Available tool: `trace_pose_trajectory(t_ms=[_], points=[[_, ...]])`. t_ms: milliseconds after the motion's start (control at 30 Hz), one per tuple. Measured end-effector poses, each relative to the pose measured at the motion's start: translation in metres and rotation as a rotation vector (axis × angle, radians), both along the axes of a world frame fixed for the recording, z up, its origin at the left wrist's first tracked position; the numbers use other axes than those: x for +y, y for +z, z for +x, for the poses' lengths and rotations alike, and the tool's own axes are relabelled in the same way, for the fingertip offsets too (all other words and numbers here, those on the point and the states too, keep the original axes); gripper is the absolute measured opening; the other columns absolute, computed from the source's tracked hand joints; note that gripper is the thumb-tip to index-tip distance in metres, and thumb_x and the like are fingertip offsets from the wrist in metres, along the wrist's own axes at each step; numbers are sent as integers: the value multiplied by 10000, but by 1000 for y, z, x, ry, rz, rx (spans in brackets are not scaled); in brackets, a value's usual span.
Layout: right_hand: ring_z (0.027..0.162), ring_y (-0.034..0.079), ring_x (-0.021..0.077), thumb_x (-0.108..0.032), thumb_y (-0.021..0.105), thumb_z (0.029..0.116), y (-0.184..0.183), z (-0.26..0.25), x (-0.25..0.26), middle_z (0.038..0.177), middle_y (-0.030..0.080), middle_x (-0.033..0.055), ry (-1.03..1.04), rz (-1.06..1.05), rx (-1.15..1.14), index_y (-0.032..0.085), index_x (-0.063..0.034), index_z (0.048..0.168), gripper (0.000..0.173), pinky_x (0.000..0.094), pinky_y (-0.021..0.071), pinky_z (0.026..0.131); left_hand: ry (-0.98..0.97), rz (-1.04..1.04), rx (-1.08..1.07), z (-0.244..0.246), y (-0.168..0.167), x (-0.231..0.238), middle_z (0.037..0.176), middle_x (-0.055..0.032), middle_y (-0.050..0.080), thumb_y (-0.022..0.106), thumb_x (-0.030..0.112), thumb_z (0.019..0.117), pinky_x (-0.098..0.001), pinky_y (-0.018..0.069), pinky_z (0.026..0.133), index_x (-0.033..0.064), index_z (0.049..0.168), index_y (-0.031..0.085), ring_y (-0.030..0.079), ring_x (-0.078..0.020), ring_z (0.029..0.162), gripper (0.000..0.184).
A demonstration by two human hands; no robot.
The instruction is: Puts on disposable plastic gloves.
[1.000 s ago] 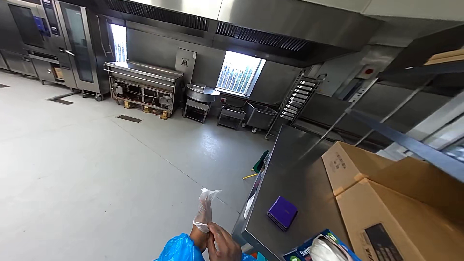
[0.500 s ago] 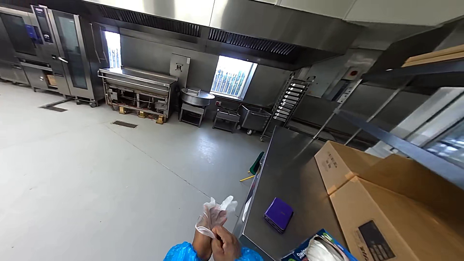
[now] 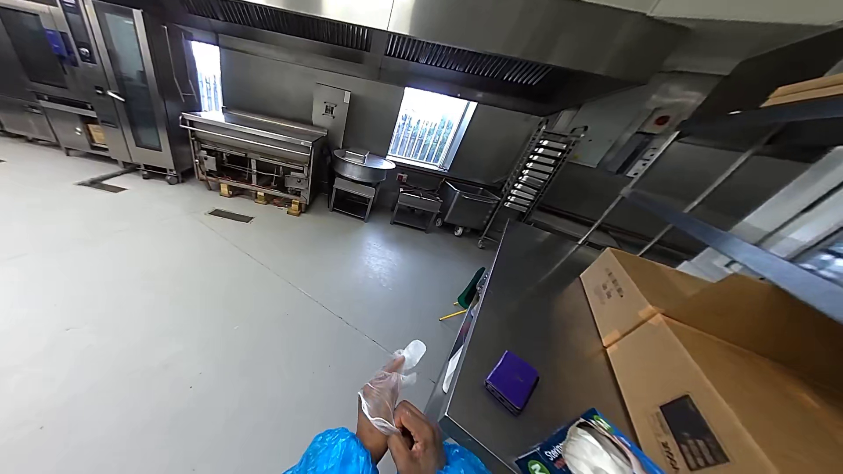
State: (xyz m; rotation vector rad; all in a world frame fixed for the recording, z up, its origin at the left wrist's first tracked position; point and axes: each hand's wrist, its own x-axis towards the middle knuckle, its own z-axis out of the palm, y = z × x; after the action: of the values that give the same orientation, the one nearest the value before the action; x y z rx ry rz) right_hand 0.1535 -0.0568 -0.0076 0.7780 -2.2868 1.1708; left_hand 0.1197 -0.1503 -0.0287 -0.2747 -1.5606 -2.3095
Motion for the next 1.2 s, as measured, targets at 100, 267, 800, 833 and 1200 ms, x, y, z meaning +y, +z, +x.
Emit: trace_pose_trajectory(t_ms=[100, 267, 800, 833, 1200], points=[[571, 538, 46, -47, 620, 737, -2, 9, 3, 719, 610, 76, 38, -29, -27, 603, -6, 696, 61, 164, 439, 501, 34, -26, -31, 4, 6, -3, 1404, -263, 582, 457, -19, 988, -303, 458, 1111, -151, 1304, 593, 584, -211, 1313, 368], [734, 669, 65, -49, 539, 888, 9, 8, 20, 1005, 735, 117, 65, -154, -176, 714, 38, 984, 218, 212, 553, 605, -96, -96, 16, 4, 15, -14, 1578, -289, 374, 473, 122, 1012, -315, 330, 1211, -152, 1495, 369, 390, -236, 1483, 565], [693, 620, 56, -225, 700, 904, 36, -4, 30, 940, 672, 107, -339, -76, 93, 705, 17, 1013, 265, 168, 515, 547, -141, -1401, -217, -2, 45, -14, 1294, -190, 664, 480, 365, 1049, -543, 292, 1214, 8, 1196, 706, 541, -349, 1334, 447], [712, 649, 117, -237, 713, 893, 38, 1, 26, 933, 699, 122, -301, 18, 85, 737, -8, 976, 245, 233, 542, 566, -197, -1393, -239, 4, 48, -18, 1384, -201, 611, 481, 328, 1051, -542, 271, 1225, 0, 1301, 652, 485, -353, 1393, 447], [745, 734, 289, -181, 622, 933, 9, 21, -4, 876, 739, 132, -322, 385, -180, 775, -42, 958, 209, 457, 597, 639, -258, -1506, -413, -4, 35, -13, 1720, -137, 98, 353, 173, 1081, -561, 34, 1263, 50, 1637, 181, 42, -345, 1590, 595]])
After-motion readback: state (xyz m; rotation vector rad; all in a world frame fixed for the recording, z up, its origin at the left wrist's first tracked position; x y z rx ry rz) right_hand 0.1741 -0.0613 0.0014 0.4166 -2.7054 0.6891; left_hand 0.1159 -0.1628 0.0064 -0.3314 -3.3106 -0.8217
